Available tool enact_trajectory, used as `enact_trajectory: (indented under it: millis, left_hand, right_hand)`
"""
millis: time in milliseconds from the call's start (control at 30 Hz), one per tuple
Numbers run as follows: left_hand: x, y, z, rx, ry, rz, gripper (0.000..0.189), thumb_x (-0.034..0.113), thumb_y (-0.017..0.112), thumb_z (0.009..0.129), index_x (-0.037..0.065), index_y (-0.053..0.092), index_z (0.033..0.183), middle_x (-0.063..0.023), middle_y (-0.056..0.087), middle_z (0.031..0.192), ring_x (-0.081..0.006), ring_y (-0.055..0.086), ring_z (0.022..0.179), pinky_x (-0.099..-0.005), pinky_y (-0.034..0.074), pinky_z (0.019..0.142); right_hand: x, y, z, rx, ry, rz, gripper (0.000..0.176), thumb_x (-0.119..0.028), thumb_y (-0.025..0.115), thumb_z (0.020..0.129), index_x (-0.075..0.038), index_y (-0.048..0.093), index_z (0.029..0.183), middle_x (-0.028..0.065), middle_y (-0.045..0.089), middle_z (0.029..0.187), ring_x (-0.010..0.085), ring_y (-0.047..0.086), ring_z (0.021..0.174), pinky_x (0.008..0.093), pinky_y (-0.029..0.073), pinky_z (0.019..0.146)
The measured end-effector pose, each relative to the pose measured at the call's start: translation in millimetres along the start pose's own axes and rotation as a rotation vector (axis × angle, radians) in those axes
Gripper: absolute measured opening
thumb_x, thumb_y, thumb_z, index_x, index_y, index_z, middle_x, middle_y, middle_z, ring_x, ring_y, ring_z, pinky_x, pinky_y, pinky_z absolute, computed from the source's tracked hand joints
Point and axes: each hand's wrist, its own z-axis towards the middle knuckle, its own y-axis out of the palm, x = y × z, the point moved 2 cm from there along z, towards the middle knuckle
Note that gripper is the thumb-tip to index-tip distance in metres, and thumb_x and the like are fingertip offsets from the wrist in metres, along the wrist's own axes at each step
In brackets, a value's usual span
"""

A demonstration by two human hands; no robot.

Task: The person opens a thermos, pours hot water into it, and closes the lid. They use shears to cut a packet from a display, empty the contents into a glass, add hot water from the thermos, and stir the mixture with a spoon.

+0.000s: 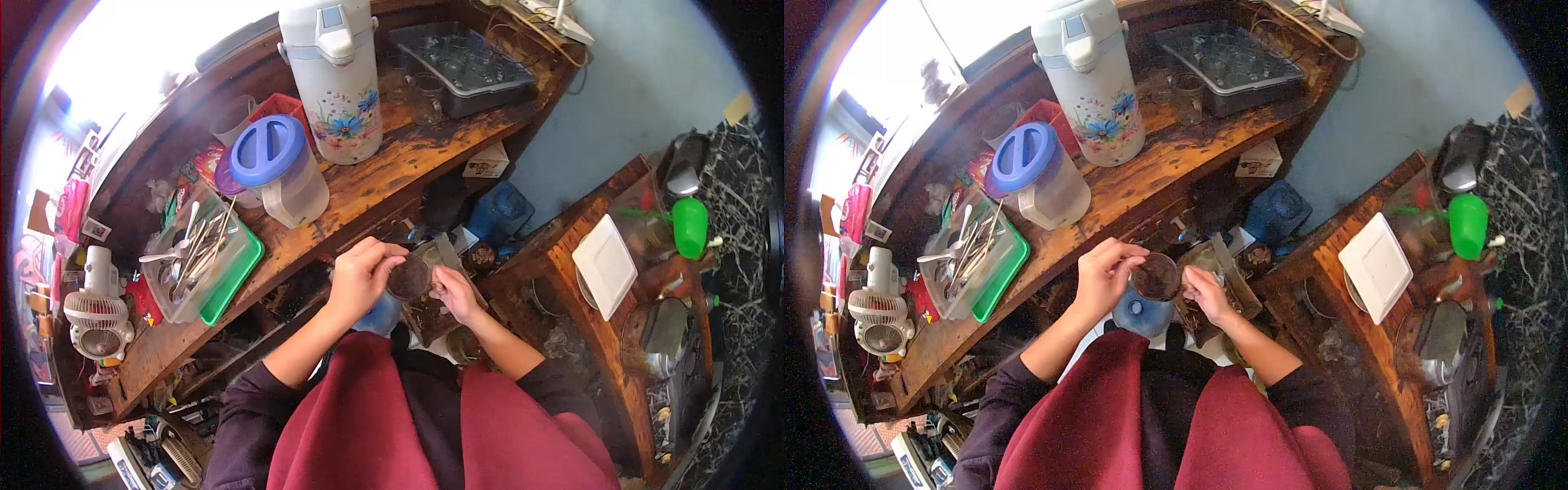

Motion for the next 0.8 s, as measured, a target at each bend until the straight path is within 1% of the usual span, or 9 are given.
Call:
enact_trajectory:
  millis: [267,333,400,467,533,667,700,733,800]
  left_hand:
    - [-61,19,-1,-0.03,-0.106,-0.042,0.008,0.003,0.062,0.07,0.003,0.062,0.078,-0.0096,0.059,0.074,-0.0236,0.058,0.068,-0.0293,0.047,0.059]
    - [-75,21,1,-0.021,-0.092,-0.072,0.008,0.003,0.062,0.07,0.003,0.061,0.078,-0.0097,0.059,0.074,-0.0237,0.058,0.067,-0.0293,0.046,0.059]
    - [-87,19,5,-0.016,-0.138,-0.086,0.009,0.004,0.062,0.07,0.003,0.061,0.079,-0.0097,0.059,0.074,-0.0237,0.057,0.067,-0.0294,0.046,0.058]
    - [-96,15,10,0.014,-0.11,-0.105,0.008,0.003,0.062,0.07,0.003,0.061,0.079,-0.0094,0.058,0.073,-0.0237,0.057,0.066,-0.0297,0.046,0.058]
    - [-100,9,13,0.018,-0.129,-0.102,0.009,0.003,0.062,0.07,0.003,0.061,0.079,-0.0092,0.058,0.073,-0.0235,0.057,0.066,-0.0298,0.046,0.058]
    - [-96,-8,13,-0.023,-0.133,-0.164,0.008,0.001,0.063,0.069,0.003,0.063,0.077,-0.0083,0.061,0.073,-0.0197,0.059,0.064,-0.0273,0.046,0.058]
    - [-92,-14,13,-0.037,-0.12,-0.145,0.008,0.001,0.063,0.069,0.003,0.063,0.077,-0.0082,0.061,0.072,-0.0193,0.059,0.064,-0.0271,0.046,0.058]
    - [-88,-21,13,-0.048,-0.102,-0.125,0.008,0.001,0.062,0.069,0.003,0.063,0.077,-0.0081,0.061,0.072,-0.019,0.059,0.064,-0.0268,0.046,0.058]
    - [-82,-36,13,-0.011,-0.096,-0.123,0.009,0.001,0.063,0.068,0.003,0.063,0.077,-0.0075,0.061,0.072,-0.0186,0.059,0.063,-0.0263,0.046,0.057]
  right_hand:
    - [21,-29,29,0.04,0.1,0.083,0.025,-0.023,0.039,0.089,-0.01,0.037,0.068,-0.0035,0.03,0.064,0.007,0.028,0.058,0.0224,0.026,0.054]
    - [25,-30,37,0.055,0.135,0.069,0.025,-0.024,0.039,0.089,-0.01,0.037,0.068,-0.0037,0.03,0.065,0.007,0.029,0.058,0.0226,0.026,0.054]
    - [24,-27,49,0.01,0.088,0.025,0.023,-0.023,0.04,0.089,-0.01,0.039,0.07,-0.0039,0.03,0.065,0.0068,0.03,0.059,0.0226,0.026,0.054]
    - [29,-23,57,0.023,0.113,0.038,0.022,-0.023,0.04,0.088,-0.01,0.038,0.071,-0.0039,0.03,0.065,0.0067,0.03,0.059,0.0223,0.026,0.054]
    - [33,-20,64,0.109,0.133,0.007,0.02,-0.023,0.041,0.088,-0.009,0.039,0.074,-0.004,0.03,0.066,0.0066,0.03,0.06,0.0218,0.026,0.055]
    - [32,4,69,0.069,0.063,0.056,0.019,-0.023,0.04,0.088,-0.008,0.043,0.076,-0.004,0.032,0.067,0.0063,0.031,0.06,0.0209,0.026,0.055]
    - [26,19,67,0.165,0.102,0.061,0.021,-0.024,0.039,0.089,-0.009,0.04,0.074,-0.0038,0.031,0.067,0.0067,0.031,0.06,0.0211,0.026,0.055]
    - [25,25,66,0.168,0.099,0.057,0.021,-0.024,0.039,0.089,-0.009,0.04,0.074,-0.0038,0.031,0.067,0.0067,0.031,0.06,0.0211,0.026,0.055]
    - [20,39,67,0.014,0.055,-0.007,0.022,-0.024,0.039,0.089,-0.009,0.039,0.073,-0.0038,0.031,0.066,0.0067,0.031,0.06,0.0213,0.026,0.056]
